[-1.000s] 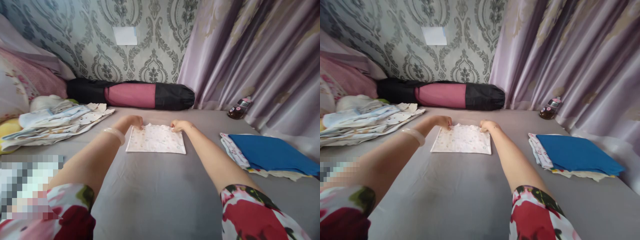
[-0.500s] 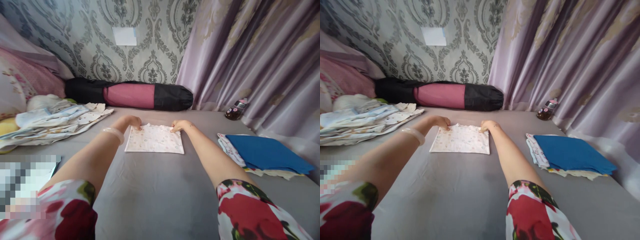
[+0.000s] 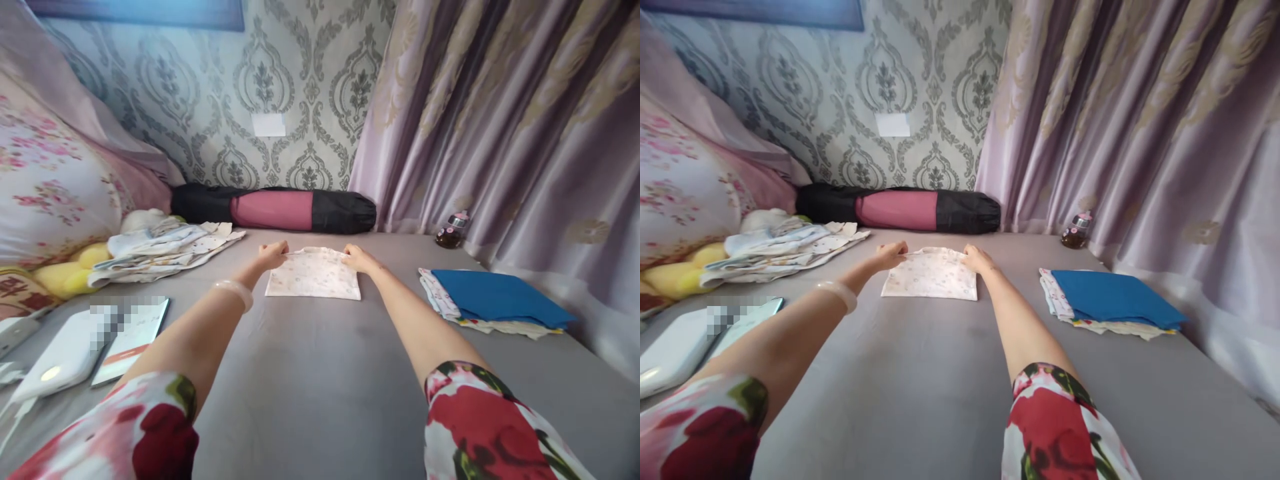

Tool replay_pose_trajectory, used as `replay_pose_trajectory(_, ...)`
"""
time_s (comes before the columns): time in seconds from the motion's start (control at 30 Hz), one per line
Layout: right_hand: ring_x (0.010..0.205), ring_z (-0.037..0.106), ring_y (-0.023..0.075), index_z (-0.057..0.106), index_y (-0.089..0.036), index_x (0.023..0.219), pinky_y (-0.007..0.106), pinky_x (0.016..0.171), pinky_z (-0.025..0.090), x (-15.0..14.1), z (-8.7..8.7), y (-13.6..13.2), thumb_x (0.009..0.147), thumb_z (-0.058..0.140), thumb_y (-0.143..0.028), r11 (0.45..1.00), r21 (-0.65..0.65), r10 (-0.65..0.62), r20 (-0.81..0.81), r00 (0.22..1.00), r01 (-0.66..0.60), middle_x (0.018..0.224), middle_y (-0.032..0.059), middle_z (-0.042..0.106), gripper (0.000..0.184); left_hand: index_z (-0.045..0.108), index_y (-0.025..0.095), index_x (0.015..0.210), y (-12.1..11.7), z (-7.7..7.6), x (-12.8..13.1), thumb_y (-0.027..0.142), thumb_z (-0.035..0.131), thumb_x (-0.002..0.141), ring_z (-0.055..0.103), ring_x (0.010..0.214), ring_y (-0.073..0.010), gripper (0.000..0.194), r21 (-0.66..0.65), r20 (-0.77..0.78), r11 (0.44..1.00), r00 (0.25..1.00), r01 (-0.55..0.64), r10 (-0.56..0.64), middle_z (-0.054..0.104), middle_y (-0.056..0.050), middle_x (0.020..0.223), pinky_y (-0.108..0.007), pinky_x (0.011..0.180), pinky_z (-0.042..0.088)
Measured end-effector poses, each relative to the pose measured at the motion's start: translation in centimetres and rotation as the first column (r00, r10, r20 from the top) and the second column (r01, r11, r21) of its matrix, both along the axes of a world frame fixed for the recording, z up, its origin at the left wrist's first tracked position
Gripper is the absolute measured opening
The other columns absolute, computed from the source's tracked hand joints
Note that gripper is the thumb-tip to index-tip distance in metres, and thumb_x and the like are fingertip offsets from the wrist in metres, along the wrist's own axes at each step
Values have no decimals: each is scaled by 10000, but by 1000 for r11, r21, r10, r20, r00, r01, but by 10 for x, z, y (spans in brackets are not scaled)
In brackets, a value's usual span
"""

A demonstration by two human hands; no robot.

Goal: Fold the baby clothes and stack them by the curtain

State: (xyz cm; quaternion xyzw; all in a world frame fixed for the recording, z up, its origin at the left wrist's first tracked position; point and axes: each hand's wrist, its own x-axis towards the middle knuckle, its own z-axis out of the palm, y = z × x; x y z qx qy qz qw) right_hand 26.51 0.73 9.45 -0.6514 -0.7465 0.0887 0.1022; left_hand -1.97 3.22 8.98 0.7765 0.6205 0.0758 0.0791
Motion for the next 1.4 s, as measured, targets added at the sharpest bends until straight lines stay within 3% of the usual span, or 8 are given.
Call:
replay_pose_trajectory(0.17,917,623,158,690,-184,1015,195,704,419,4,32,-12,816,621,-227,997,34,66,-45,997,-64,1021,33,710,215,614,222,1129,-10,32,-8,242,563,791,610,1021,-241,342,46,70,999,997,10,-14,698,-58,1064,-361,894,403)
replay_pose_trajectory(0.33,807,631,149,727,-175,955,192,623,398,11,63,-24,796,646,-232,989,94,118,-84,990,-110,902,15,725,188,693,194,999,-19,61,-12,299,582,762,621,925,-225,282,102,139,995,990,18,-33,710,-24,908,-290,792,434)
replay_pose_trajectory(0.5,931,622,170,701,-196,1041,226,759,432,15,68,-30,830,607,-196,954,274,145,-75,987,-120,1037,42,710,230,715,241,964,-32,74,-8,275,553,791,632,966,-233,240,227,160,973,987,-28,-9,723,-15,890,-341,891,400)
replay_pose_trajectory(0.67,1028,570,204,663,-184,1081,300,901,405,14,47,-43,880,537,-155,910,370,176,56,983,-184,1086,79,665,239,716,245,1012,-46,56,-8,238,518,815,634,1004,-261,279,292,151,956,988,-39,-6,745,-48,932,-417,981,342)
replay_pose_trajectory(0.93,1002,538,214,641,-206,1033,321,851,379,17,19,-84,919,490,-161,859,417,279,104,955,-297,1051,62,651,195,707,246,964,-79,17,-29,237,480,838,633,944,-226,260,382,129,915,973,128,-190,737,-44,864,-454,1026,290)
replay_pose_trajectory(1.2,1025,521,212,630,-203,1063,313,877,367,12,-15,-134,898,433,-87,878,330,314,152,937,-348,1083,71,639,281,659,253,1012,-126,-21,-41,179,421,844,618,1077,-188,300,339,79,882,924,328,-374,711,-46,1094,-437,1109,206)
replay_pose_trajectory(1.4,1039,513,220,632,-195,1068,311,889,371,5,-29,-156,897,407,-70,910,243,305,161,939,-337,1116,87,632,309,623,254,1075,-139,-40,-44,144,382,840,575,1173,-184,354,246,52,894,916,374,-397,671,-50,1203,-447,1123,218)
